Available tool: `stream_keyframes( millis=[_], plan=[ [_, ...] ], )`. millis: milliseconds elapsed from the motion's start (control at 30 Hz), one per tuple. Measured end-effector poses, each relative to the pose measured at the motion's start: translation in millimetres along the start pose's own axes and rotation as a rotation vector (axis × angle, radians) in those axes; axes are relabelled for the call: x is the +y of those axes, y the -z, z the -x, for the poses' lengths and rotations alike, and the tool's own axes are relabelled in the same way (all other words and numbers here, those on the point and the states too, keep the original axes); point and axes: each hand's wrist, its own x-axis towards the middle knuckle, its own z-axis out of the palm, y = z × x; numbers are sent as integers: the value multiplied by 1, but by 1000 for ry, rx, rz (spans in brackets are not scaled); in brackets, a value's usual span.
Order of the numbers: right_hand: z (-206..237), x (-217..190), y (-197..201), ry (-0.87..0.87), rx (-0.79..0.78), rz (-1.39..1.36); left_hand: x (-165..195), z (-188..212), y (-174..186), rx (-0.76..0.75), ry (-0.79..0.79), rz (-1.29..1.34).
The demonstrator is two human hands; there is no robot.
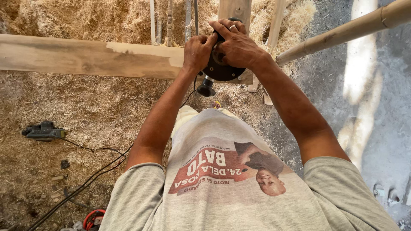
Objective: The person uses a handheld router on a wooden beam, then flips the router over and uses a wrench to loosen and change the router bit, handling the small bit and collet by hand before reassembling the tool and continuing to work on the beam.
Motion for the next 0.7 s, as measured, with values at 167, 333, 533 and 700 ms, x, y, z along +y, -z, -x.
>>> stream_keyframes(
  millis=[167,333,533,700],
  plan=[
    [-3,-6,2,-6,-77,60,-3,-1,-1,26,-165,-14],
    [-3,-7,5,60,-16,74,-8,0,-1,75,-327,-147],
    [-1,1,-1,106,-25,-14,-11,5,-4,176,-610,-455],
    [-3,1,-4,85,-35,174,-8,5,0,174,-588,-390]
  ],
)
